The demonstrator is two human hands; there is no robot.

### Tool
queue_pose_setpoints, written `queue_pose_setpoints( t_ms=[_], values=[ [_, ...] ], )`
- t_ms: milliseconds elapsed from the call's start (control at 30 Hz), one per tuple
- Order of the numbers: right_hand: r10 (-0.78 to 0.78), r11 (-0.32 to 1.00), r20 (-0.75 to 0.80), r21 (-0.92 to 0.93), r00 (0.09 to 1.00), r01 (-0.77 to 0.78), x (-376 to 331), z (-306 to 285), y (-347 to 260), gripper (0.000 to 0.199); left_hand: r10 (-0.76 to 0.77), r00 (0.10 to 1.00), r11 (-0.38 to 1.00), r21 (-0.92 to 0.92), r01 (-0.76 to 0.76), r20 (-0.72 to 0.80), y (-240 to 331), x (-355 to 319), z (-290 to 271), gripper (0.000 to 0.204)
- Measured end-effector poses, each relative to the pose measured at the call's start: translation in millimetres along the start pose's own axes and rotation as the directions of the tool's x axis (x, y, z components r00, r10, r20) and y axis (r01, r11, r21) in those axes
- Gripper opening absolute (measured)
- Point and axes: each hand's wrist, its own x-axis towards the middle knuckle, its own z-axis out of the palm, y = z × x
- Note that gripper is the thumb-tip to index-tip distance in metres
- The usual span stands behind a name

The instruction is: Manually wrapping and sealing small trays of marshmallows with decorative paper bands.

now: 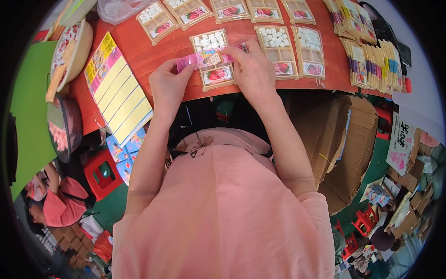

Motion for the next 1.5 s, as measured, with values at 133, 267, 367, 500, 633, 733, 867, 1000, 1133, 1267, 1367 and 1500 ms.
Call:
queue_pose_setpoints(
  t_ms=[133,267,367,500,633,733,867,1000,1133,1267,1367,1500],
  values=[
    [0.012,1.000,0.019,-0.004,1.000,-0.012,-5,0,1,0.032,-0.110,0.991,0.994,-0.004,0.110,0.074,5,-12,-8,0.028],
    [0.004,1.000,0.011,-0.014,1.000,-0.004,-9,0,1,0.033,-0.340,0.935,0.911,-0.212,0.354,0.101,13,-26,-16,0.030],
    [-0.021,1.000,-0.010,-0.019,1.000,0.021,-10,1,-1,0.033,-0.106,0.994,0.992,-0.069,0.104,-0.013,15,-47,-16,0.029],
    [-0.002,1.000,0.036,0.010,0.999,0.002,-7,0,-2,0.031,0.702,0.703,0.688,0.149,-0.710,0.110,5,-59,10,0.037],
    [0.026,0.995,0.057,0.092,0.998,-0.031,-1,-2,0,0.027,0.703,0.673,0.640,0.210,-0.739,0.229,-4,-50,30,0.040],
    [0.017,0.992,0.084,0.123,0.996,-0.028,-2,-4,1,0.023,0.696,0.685,0.653,0.207,-0.728,0.214,-2,-50,32,0.045],
    [0.098,0.989,0.081,0.101,0.992,-0.106,0,-7,-8,0.028,0.648,0.724,0.688,0.228,-0.689,0.237,1,-53,28,0.045],
    [0.126,0.991,0.096,0.027,0.987,-0.129,-3,-4,-13,0.042,0.646,0.737,0.699,0.232,-0.676,0.200,-8,-65,32,0.043],
    [0.162,0.986,0.119,0.019,0.980,-0.166,-14,-10,-26,0.042,0.712,0.669,0.626,0.236,-0.743,0.215,-18,-76,27,0.036],
    [0.214,0.975,0.128,0.033,0.968,-0.220,-39,-17,-38,0.044,0.755,0.598,0.557,0.218,-0.802,0.270,-16,-87,11,0.033],
    [0.228,0.970,0.050,0.077,0.972,-0.232,-53,-19,-41,0.043,0.808,0.529,0.480,0.230,-0.846,0.261,-17,-90,10,0.033],
    [0.293,0.904,-0.013,0.330,0.956,-0.272,-73,-3,-29,0.042,0.838,0.492,0.459,0.184,-0.869,0.237,-17,-92,13,0.032]
  ],
)
